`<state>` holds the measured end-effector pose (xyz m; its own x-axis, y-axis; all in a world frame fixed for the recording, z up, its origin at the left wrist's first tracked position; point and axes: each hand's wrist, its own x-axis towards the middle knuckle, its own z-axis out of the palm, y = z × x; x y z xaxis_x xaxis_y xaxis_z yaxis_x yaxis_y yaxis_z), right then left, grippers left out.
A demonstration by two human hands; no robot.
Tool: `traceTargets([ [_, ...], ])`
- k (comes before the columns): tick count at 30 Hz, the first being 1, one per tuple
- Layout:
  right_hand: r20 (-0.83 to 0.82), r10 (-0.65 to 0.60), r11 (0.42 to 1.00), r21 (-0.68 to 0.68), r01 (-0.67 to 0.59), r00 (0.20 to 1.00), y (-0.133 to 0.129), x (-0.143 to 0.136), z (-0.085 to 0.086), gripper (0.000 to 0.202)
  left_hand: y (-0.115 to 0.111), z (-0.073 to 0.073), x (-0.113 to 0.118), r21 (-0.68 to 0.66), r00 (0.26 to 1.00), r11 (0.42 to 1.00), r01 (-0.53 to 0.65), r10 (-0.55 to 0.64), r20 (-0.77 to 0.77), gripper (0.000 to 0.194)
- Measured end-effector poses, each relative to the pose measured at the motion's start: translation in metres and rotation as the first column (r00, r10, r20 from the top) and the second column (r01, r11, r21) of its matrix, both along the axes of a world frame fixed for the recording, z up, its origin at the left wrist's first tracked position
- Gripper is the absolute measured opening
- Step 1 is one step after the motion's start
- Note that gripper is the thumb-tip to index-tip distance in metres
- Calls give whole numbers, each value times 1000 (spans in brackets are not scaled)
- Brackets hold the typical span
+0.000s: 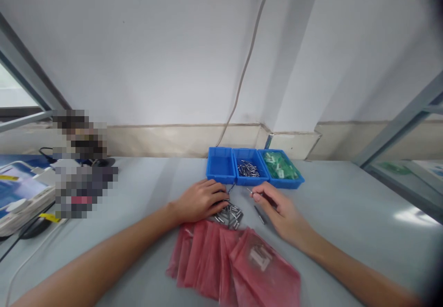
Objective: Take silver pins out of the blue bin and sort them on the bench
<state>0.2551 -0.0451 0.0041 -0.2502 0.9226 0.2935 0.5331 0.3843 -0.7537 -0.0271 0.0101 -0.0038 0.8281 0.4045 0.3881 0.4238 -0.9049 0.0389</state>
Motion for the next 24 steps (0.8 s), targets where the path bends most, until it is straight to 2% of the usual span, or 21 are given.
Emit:
traceTargets([
  [24, 11, 10, 1000, 4, -10, 1000, 0, 0, 0, 25, -1, 2, 1, -4, 1000, 1000, -2, 2, 0, 30],
])
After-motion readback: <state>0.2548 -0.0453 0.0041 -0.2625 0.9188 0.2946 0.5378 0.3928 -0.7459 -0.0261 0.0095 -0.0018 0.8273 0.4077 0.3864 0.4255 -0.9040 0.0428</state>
